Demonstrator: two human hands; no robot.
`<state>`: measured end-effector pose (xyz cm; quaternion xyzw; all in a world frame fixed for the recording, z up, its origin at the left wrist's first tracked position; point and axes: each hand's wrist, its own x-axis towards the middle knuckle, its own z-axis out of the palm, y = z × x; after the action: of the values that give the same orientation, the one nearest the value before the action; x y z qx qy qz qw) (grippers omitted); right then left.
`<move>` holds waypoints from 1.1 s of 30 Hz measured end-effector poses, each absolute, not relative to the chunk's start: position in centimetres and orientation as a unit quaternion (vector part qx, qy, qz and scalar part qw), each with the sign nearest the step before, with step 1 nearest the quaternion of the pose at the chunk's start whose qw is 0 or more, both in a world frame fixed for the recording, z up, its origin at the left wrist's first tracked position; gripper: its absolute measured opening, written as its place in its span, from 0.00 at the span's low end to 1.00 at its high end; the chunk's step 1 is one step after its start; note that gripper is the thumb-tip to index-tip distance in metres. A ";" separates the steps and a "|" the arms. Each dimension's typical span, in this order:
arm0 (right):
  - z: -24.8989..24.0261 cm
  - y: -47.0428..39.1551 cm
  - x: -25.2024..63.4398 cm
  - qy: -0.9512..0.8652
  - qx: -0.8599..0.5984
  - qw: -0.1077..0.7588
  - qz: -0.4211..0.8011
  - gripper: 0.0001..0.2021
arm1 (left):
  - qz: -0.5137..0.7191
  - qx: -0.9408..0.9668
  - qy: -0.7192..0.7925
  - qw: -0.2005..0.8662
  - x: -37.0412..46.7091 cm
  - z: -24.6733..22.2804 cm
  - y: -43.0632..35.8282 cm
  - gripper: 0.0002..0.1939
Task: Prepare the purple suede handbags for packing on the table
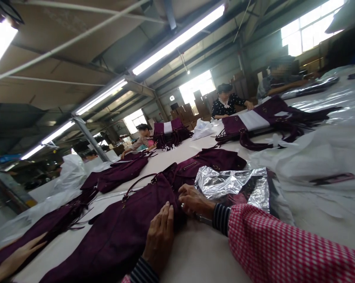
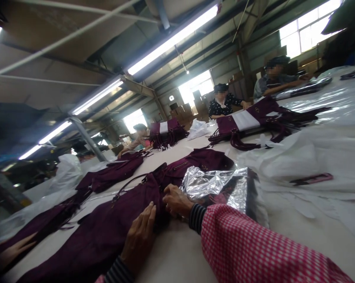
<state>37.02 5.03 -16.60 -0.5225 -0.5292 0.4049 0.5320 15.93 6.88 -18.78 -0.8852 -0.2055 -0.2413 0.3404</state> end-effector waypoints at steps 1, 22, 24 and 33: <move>-16.4 5.0 37.2 -0.537 -0.520 0.543 0.383 0.18 | -0.263 -0.888 -0.210 0.312 15.5 -19.0 7.2 0.29; -15.4 5.3 37.4 -0.706 -0.392 0.437 0.396 0.29 | -0.413 -0.878 -0.231 0.080 14.3 -18.3 7.4 0.20; -15.2 4.6 37.5 -0.709 -0.378 0.445 0.394 0.32 | -0.419 -0.873 -0.239 0.078 14.5 -18.3 7.3 0.20; -15.6 4.2 36.4 -0.644 -0.405 0.480 0.437 0.12 | -0.418 -0.860 -0.283 0.077 15.3 -18.7 6.8 0.33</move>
<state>36.42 4.19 -15.65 -0.4054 -0.6439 0.4369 0.4798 15.29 6.82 -18.67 -0.8598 -0.2827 -0.4184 0.0766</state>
